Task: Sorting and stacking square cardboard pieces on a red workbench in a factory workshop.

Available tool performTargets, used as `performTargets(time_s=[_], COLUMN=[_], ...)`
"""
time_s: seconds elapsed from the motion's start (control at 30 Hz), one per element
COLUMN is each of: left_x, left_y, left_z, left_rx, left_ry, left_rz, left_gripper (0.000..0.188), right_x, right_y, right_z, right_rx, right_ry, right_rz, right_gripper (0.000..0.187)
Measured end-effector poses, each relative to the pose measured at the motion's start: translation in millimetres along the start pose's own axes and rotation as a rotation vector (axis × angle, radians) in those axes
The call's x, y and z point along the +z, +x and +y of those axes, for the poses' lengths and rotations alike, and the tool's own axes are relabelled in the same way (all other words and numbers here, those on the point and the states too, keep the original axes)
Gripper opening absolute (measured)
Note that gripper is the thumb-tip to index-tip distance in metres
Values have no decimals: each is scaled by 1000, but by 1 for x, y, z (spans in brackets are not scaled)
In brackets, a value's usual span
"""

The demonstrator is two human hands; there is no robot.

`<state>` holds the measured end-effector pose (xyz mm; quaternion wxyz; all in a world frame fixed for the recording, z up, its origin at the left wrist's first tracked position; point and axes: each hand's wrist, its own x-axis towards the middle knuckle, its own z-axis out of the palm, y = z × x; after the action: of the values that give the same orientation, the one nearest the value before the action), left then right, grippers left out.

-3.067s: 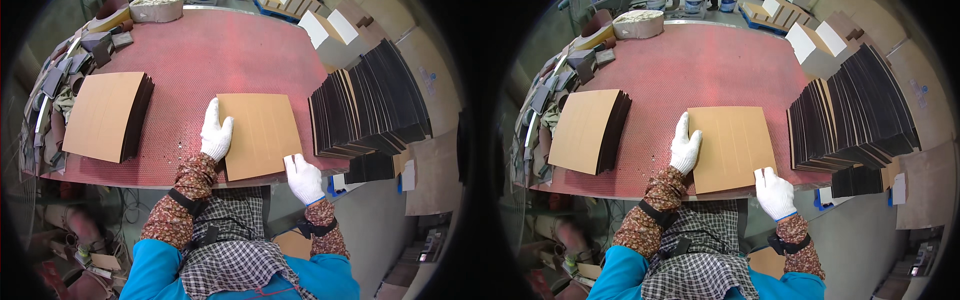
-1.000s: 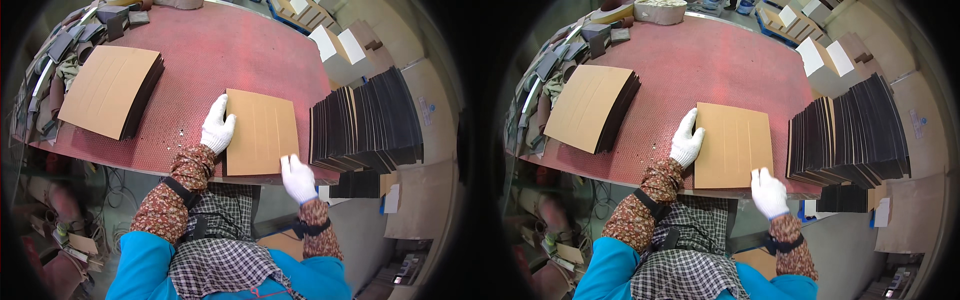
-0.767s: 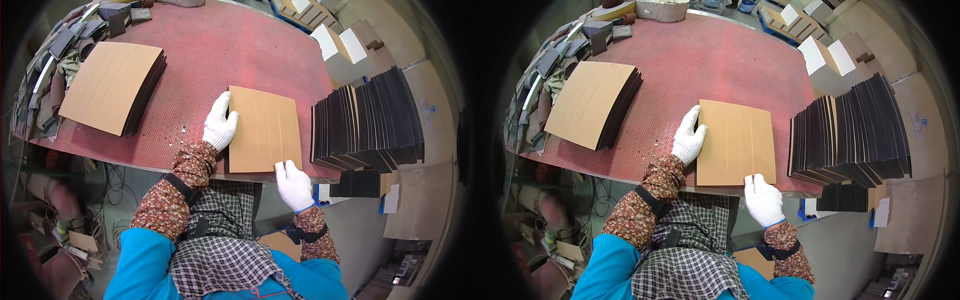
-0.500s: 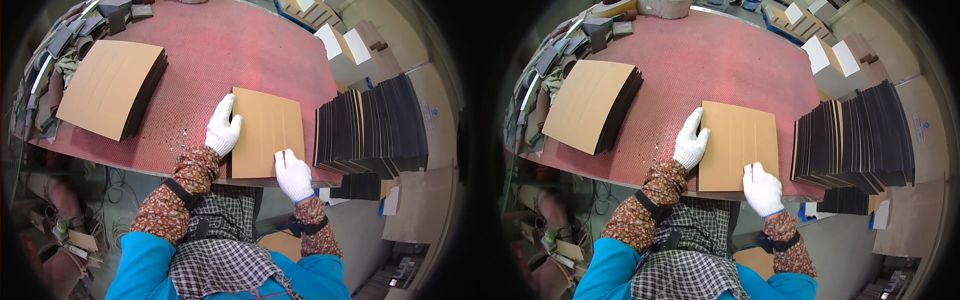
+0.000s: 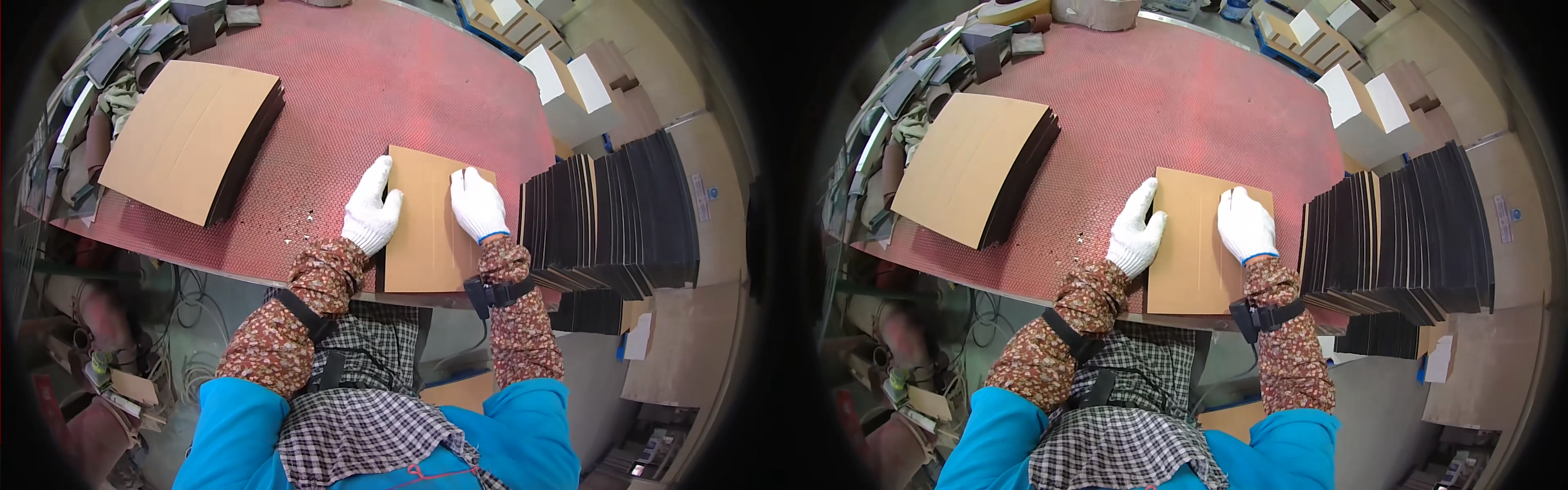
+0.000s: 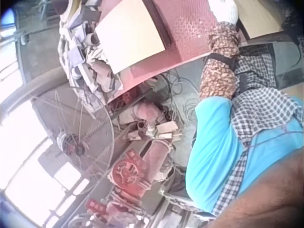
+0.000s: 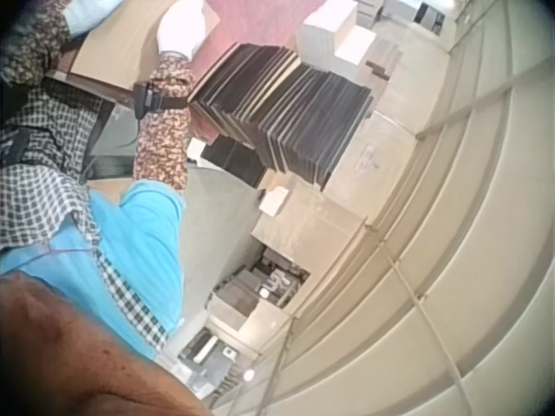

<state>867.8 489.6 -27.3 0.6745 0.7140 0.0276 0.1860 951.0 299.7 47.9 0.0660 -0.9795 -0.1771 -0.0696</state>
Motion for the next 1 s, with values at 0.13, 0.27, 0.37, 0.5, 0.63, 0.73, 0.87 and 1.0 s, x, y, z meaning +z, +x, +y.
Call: performTargets(time_s=[0.13, 0.27, 0.37, 0.5, 0.63, 0.73, 0.87, 1.0], left_x=[1, 1, -1, 0, -1, 1, 4, 5], left_y=[1, 2, 2, 4, 4, 2, 1, -2], left_z=[0, -8, -10, -7, 4, -2, -5, -7], left_rx=[-1, 21, 17, 10, -12, 2, -6, -26], left_ry=[-25, -3, -2, -7, -11, -85, -94, -174], left_rz=[-6, 6, 22, 15, -6, 12, 15, 26], left_gripper=[57, 56, 56, 57, 56, 56, 56, 57], right_x=[-13, -24, -53, -64, -59, -53, -44, -25], right_y=[-38, -99, -144, -176, -166, -154, -127, -73], right_z=[-12, -19, -39, -41, -55, -60, -58, -53], right_rx=[-11, 44, 191, -238, -304, -305, -270, -93], right_ry=[-21, -23, 5, -238, -324, -313, -277, -142], right_rz=[-33, -129, -281, -292, -215, -200, -222, -177], right_gripper=[33, 36, 33, 23, 23, 23, 17, 23])
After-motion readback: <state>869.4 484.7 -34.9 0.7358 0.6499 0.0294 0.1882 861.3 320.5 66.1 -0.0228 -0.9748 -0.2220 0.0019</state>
